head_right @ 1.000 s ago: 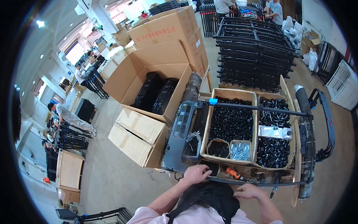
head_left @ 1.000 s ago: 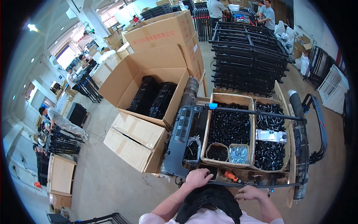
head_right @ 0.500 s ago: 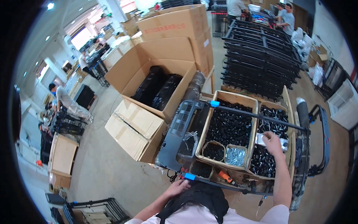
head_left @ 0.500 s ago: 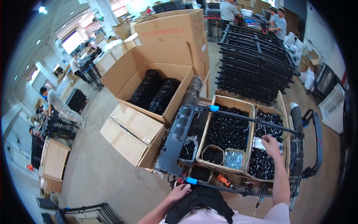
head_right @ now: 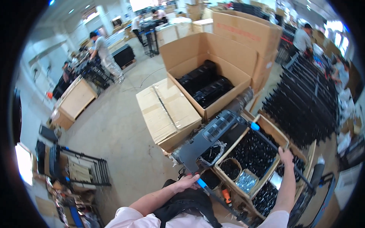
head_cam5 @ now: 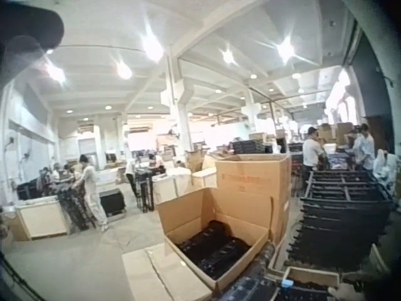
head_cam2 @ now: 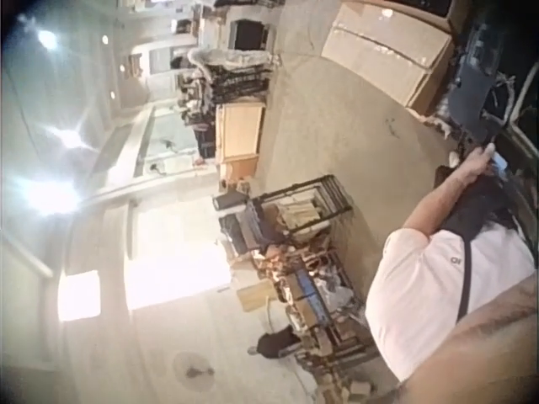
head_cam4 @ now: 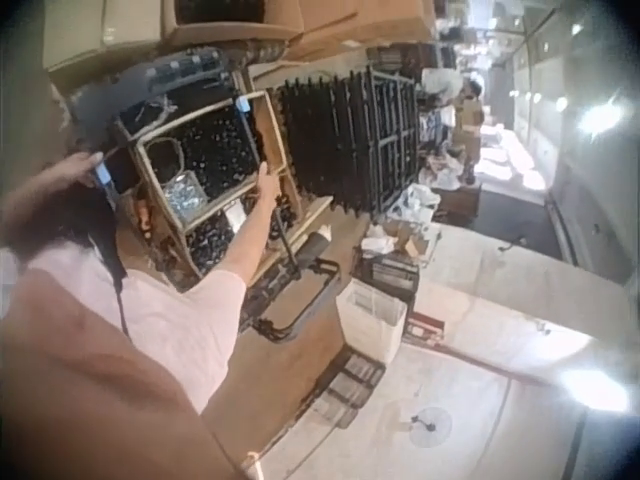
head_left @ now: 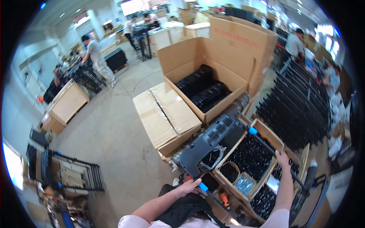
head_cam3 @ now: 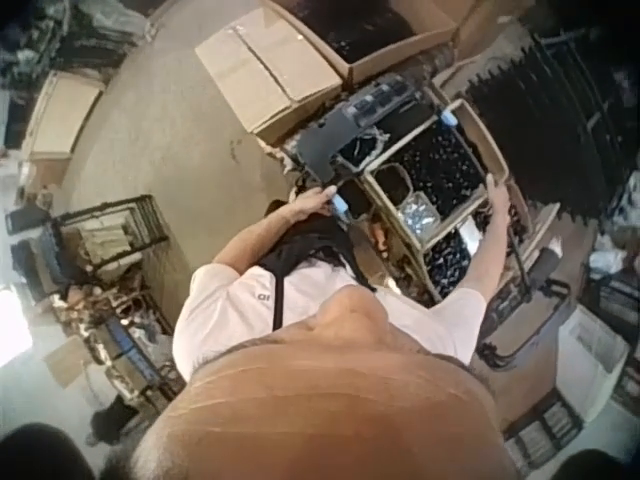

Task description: Assemble a plastic housing component using an electric screwdriver and organize bundles of wire harnesses.

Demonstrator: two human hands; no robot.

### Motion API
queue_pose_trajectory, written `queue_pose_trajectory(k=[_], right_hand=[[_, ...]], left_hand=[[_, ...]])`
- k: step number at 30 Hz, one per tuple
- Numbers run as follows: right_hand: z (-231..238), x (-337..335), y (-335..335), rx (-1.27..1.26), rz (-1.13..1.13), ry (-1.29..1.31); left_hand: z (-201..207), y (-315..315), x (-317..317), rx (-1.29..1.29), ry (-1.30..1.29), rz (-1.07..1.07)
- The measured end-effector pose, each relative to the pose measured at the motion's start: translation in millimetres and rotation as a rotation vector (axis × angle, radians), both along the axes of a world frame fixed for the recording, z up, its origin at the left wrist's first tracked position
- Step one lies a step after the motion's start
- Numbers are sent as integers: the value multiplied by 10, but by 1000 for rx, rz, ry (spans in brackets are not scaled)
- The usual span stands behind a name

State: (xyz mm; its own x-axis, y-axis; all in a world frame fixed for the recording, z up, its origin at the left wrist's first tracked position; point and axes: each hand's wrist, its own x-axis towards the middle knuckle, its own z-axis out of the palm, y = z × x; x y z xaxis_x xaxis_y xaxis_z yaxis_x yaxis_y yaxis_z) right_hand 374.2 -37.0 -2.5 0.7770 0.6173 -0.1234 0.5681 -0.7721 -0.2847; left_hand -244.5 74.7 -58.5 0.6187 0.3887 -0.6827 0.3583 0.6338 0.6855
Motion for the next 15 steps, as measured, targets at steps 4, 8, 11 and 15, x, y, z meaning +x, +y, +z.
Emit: queue_pose_trajectory(k=[4, 8, 11, 15], right_hand=[[-42, -215, 305, -231, 41, 121], [43, -347, 365, -240, -6, 122], [324, -501, 394, -194, -42, 52], [847, -598, 329, -117, 11, -23]], left_hand=[[-3, -19, -36, 40, -6, 21], [25, -55, 28, 92, 5, 50], [-241, -105, 109, -20, -144, 90], [-418, -258, 158, -411, -337, 326]])
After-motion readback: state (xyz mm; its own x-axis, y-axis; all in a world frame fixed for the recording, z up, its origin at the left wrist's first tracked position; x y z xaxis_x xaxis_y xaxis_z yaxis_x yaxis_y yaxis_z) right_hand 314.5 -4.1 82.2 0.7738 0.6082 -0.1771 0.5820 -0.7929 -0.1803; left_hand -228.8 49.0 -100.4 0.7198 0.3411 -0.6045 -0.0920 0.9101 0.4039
